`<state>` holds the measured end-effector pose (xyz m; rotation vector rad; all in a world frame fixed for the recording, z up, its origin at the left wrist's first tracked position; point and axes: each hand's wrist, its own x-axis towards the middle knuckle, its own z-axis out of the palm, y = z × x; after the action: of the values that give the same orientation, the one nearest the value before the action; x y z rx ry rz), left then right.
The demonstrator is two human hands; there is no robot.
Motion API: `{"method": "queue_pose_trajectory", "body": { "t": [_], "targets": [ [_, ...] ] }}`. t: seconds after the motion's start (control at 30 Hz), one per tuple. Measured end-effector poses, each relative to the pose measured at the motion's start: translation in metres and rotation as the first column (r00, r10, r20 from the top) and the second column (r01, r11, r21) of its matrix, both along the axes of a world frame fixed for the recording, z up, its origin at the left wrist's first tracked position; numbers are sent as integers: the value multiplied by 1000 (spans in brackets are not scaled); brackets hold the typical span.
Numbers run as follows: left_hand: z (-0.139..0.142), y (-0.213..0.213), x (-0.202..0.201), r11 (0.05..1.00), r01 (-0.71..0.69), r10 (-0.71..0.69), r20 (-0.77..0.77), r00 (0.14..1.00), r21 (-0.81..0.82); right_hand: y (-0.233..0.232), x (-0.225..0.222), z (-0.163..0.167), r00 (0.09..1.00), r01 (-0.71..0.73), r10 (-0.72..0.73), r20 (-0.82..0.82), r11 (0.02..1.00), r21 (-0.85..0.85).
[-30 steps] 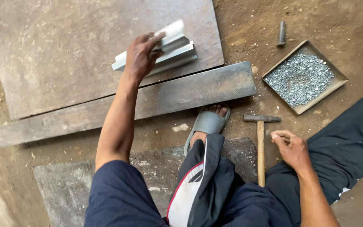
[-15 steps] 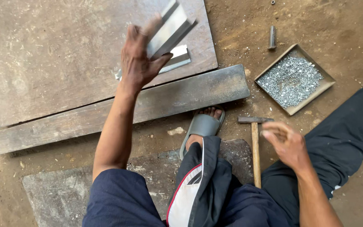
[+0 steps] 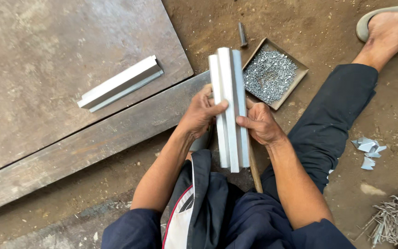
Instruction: The person sits on the floor and uses a hammer and chisel to cut aluminum profiles into short pieces. They repeatedly position the chisel on the profile, strike it with the hammer, and separate the cut piece, stacking the finished pieces nearby.
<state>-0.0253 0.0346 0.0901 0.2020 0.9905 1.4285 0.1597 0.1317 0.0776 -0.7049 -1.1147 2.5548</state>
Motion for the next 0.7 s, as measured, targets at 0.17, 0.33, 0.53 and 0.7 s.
{"method": "queue_pose_trajectory", "body": {
  "t": [0.17, 0.33, 0.53, 0.7],
  "targets": [
    [-11, 0, 11, 987, 160, -160, -27, 987, -18, 3, 18, -9, 997, -71, 68, 46, 994, 85],
    [-12, -3, 18, 979, 182, -197, -200, 960, -91, 4, 24, -1, 984, -163, 138, 117, 955, 247],
    [-5, 2, 25, 984, 129, -178, -629, 757, -123, 4, 30, 10, 900, -241, -25, 435, 803, 545],
    [7, 11, 30, 980, 193, -164, -393, 905, 37, -11, 22, 19, 909, -114, -173, 378, 771, 627]
  ]
}}
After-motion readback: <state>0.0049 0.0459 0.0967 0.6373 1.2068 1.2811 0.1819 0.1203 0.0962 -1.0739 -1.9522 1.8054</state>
